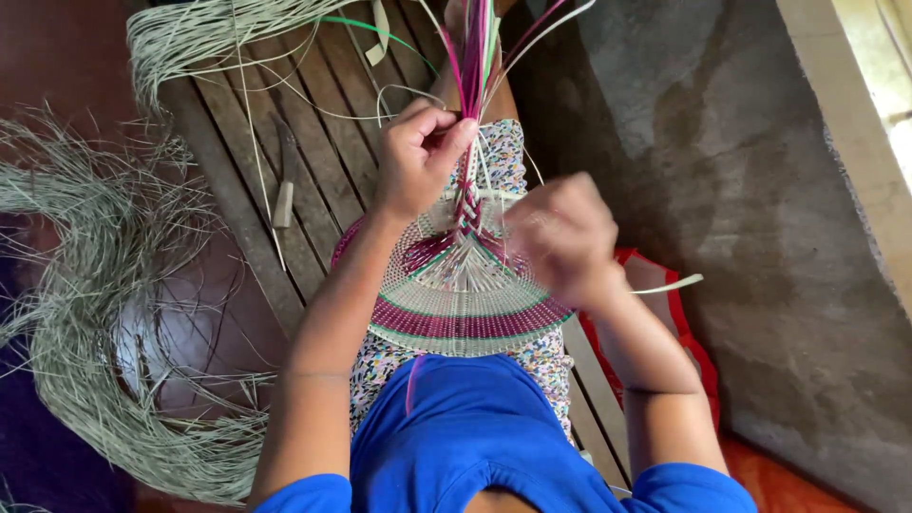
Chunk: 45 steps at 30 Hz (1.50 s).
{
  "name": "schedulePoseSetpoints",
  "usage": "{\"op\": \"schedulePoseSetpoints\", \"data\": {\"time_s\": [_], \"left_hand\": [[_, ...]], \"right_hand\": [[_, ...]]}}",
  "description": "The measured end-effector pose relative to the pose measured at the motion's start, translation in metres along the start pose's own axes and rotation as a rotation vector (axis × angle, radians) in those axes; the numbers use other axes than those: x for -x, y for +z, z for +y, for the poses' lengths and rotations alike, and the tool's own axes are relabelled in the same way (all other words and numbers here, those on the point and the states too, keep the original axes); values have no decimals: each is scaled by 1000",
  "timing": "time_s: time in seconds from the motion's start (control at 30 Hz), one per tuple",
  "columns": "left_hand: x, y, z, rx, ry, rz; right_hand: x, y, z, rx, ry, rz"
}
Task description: Weaving a colorful hand fan using thin natural and dyed fibers
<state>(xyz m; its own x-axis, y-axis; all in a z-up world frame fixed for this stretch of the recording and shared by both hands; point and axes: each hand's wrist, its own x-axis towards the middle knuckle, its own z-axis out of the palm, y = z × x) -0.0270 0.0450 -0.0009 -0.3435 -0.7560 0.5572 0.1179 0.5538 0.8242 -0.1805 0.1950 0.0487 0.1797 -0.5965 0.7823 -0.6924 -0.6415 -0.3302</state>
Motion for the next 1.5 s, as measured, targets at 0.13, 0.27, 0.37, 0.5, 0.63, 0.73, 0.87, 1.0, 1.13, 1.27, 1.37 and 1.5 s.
{"op": "schedulePoseSetpoints", "data": {"time_s": [0.13,0.27,0.37,0.5,0.63,0.73,0.87,1.0,1.13,1.27,1.37,1.5], "left_hand": [[-1,-5,19,-47,127,7],[2,-6,33,-44,138,-37],[3,-7,42,-32,74,-60],[5,-11,41,-57,-14,-27],[6,-13,37,-43,16,4],[6,-14,36,-10,41,19],[1,-14,38,-58,70,31],[2,-12,46,-184,170,65],[2,-12,57,-206,260,68],[0,-10,43,-133,308,83],[-3,1,31,-149,339,96],[-8,10,47,-99,202,120]], "right_hand": [[-21,2,22,401,-21,14],[-64,2,24,355,-137,-61],[-100,-8,19,388,-68,-31],[-123,-27,1,505,-16,-170],[-104,-41,7,608,14,-385],[-90,-45,-1,751,-77,-361],[-66,-32,-40,649,-96,-510],[-63,-31,-49,208,121,-636],[-61,-16,-16,370,279,-431],[-65,-19,1,-236,675,-338],[-104,-51,-4,-529,1053,-122],[-117,-92,5,-1388,627,144]]}}
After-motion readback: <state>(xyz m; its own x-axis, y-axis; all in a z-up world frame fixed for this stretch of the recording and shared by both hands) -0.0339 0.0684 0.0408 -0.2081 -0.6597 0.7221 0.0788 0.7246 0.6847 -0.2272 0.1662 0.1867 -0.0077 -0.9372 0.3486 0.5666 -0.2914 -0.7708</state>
